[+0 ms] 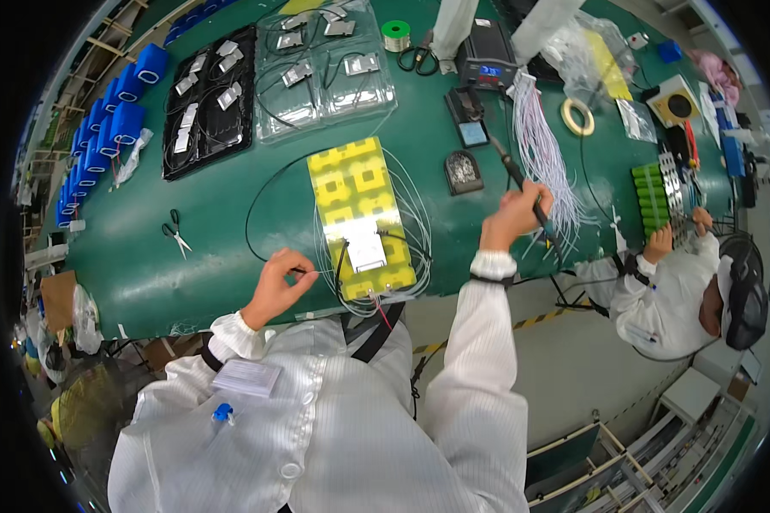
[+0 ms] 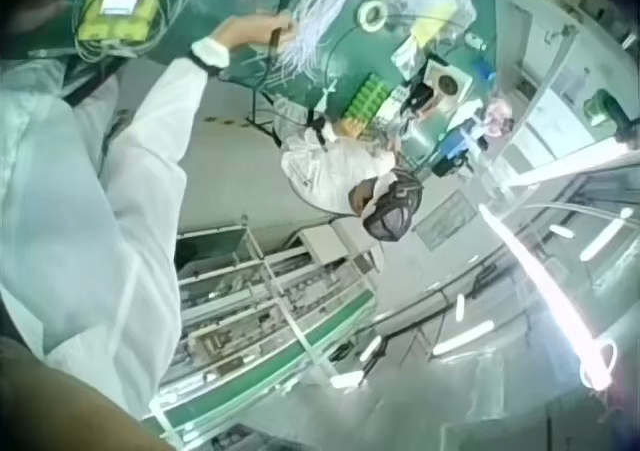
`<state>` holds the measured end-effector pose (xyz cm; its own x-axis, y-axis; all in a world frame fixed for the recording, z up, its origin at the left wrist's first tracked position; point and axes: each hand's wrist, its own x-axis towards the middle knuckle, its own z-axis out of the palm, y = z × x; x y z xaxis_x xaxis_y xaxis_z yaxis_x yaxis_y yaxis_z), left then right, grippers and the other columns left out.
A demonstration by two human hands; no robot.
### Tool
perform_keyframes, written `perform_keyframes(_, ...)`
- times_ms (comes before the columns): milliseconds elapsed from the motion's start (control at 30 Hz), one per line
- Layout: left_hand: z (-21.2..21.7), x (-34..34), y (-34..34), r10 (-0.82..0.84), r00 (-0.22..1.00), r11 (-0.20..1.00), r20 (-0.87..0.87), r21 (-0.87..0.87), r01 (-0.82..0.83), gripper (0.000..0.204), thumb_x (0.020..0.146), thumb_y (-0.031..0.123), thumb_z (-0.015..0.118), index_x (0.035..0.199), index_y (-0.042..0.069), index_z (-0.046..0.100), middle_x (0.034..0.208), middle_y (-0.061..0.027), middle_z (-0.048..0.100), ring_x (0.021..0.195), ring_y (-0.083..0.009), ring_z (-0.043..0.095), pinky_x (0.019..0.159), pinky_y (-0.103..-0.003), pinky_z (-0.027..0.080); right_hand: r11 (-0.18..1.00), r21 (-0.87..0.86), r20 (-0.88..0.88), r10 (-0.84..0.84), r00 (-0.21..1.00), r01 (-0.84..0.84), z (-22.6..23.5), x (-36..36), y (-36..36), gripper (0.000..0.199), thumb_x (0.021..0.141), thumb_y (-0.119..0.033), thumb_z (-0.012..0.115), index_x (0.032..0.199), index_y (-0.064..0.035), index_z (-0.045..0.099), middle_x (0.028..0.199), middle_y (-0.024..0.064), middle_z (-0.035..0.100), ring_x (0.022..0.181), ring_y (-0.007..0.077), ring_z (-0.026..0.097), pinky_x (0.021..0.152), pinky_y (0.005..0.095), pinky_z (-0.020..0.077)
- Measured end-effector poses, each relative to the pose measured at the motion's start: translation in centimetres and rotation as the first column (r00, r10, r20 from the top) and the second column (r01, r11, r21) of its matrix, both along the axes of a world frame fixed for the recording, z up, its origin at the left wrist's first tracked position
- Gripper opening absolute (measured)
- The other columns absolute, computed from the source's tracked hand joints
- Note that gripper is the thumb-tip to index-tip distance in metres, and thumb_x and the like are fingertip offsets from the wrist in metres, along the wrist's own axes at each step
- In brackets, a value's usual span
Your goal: Soldering wires and components to a battery pack at an industrial workbench.
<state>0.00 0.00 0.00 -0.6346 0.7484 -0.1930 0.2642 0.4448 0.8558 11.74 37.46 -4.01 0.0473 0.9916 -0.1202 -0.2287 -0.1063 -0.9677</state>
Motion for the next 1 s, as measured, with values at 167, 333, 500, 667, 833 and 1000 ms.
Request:
perform_keyframes(167,-1.8,4.3,2.2,-0.165,0.982,0.978,-0.094,0.115,0.176,0.008,0.077,0.009,0.067,0.074,0.008,0.059,0.064,-0.0007,0.053,0.068,-0.0199,0.049,0.069,-0.034,0.037,0.911,0.180,0.138,0.351,0.926,-0.372,7.7,9.8,-13.0,0.030,0.094,-0.021,0.046,0.114,0.0001,0.055,0.070,0.0061,0.055,0.067,0.0182,0.057,0.064,0.0306,0.0453)
perform_keyframes(333,-2.9,5.9,2.1,-0.129,0.983,0.983,-0.131,0.112,0.144,0.010,0.077,0.009,0.067,0.075,0.005,0.058,0.065,-0.0040,0.053,0.069,-0.0226,0.051,0.065,-0.035,0.041,0.846,0.224,0.463,0.344,0.817,-0.483,6.6,14.2,-24.9,0.020,0.090,-0.011,0.061,0.105,0.0006,0.057,0.075,0.0085,0.063,0.069,0.0156,0.063,0.064,0.0258,0.0475)
perform_keyframes(500,-3.7,6.1,2.2,-0.134,0.982,0.979,-0.132,0.138,0.152,0.010,0.077,0.009,0.067,0.075,0.004,0.059,0.065,-0.0049,0.053,0.070,-0.0227,0.051,0.063,-0.037,0.041,0.860,0.095,0.493,0.396,0.774,-0.501,5.7,14.1,-29.4,0.013,0.088,-0.005,0.062,0.098,0.0013,0.056,0.065,0.0065,0.063,0.057,0.0106,0.061,0.054,0.0227,0.0461)
perform_keyframes(667,-4.2,6.2,1.8,-0.137,0.982,0.979,-0.132,0.131,0.154,0.009,0.077,0.010,0.066,0.075,0.004,0.060,0.064,-0.0052,0.053,0.071,-0.0225,0.050,0.063,-0.037,0.041,0.825,0.122,0.554,0.405,0.727,-0.552,5.2,13.5,-29.8,0.013,0.091,-0.009,0.059,0.098,0.0015,0.055,0.064,0.0057,0.061,0.056,0.0102,0.059,0.053,0.0226,0.0443)
perform_keyframes(833,-4.2,6.3,1.7,-0.118,0.986,0.980,-0.118,0.144,0.135,0.009,0.077,0.010,0.066,0.075,0.004,0.060,0.063,-0.0045,0.053,0.071,-0.0224,0.049,0.063,-0.037,0.041,0.820,0.096,0.549,0.429,0.717,-0.564,5.2,13.2,-29.9,0.013,0.093,-0.011,0.058,0.097,0.0017,0.054,0.060,0.0066,0.062,0.053,0.0110,0.059,0.051,0.0235,0.0442)
perform_keyframes(1000,-4.3,6.3,1.6,-0.116,0.984,0.976,-0.133,0.169,0.138,0.009,0.077,0.010,0.067,0.075,0.005,0.060,0.062,-0.0039,0.052,0.071,-0.0225,0.049,0.063,-0.037,0.041,0.815,0.088,0.556,0.437,0.707,-0.572,4.3,13.3,-30.0,0.013,0.094,-0.010,0.057,0.097,0.0021,0.054,0.060,0.0068,0.061,0.053,0.0113,0.059,0.051,0.0237,0.0459)
